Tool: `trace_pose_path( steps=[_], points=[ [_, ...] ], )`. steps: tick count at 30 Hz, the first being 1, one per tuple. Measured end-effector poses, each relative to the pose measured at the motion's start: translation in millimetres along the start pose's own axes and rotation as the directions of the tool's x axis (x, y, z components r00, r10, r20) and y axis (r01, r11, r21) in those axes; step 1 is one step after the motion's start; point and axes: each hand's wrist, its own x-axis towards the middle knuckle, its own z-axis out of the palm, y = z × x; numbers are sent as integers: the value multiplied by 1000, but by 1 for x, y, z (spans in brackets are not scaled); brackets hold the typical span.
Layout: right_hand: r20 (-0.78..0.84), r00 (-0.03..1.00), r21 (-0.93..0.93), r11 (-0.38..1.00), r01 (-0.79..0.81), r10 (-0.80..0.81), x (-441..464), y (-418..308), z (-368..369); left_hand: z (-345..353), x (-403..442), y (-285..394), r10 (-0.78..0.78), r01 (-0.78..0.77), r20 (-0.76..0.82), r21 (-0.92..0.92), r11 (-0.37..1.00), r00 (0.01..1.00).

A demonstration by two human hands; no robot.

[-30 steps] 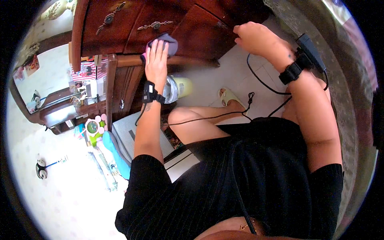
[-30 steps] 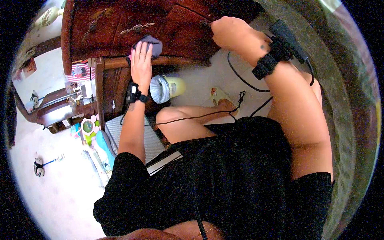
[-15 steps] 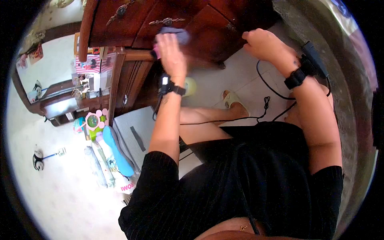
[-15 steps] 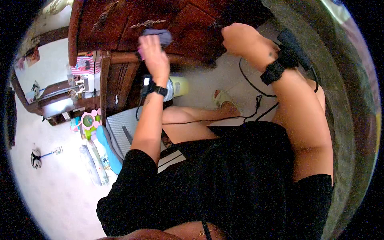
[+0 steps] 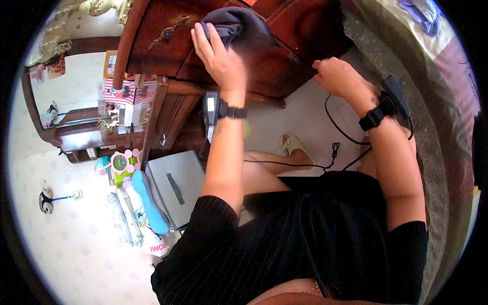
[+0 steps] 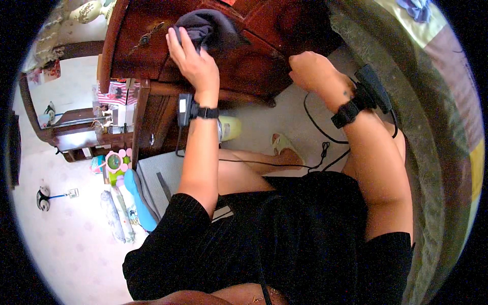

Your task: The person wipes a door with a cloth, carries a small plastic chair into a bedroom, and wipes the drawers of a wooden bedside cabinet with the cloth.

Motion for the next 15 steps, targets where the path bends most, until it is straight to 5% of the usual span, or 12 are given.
trace_pose_path(
  steps=[4,12,15],
  points=[
    [-10,999,22,999,-45,45,-3,4,-6,48,-19,1,50,-67,104,171,983,993],
    [-9,999,33,998,-51,51,-10,16,-10,93,-124,-1,276,-139,513,-289,947,813],
    [-96,995,32,999,-4,7,-7,17,-7,61,-127,11,124,60,559,-299,952,820]
  ],
)
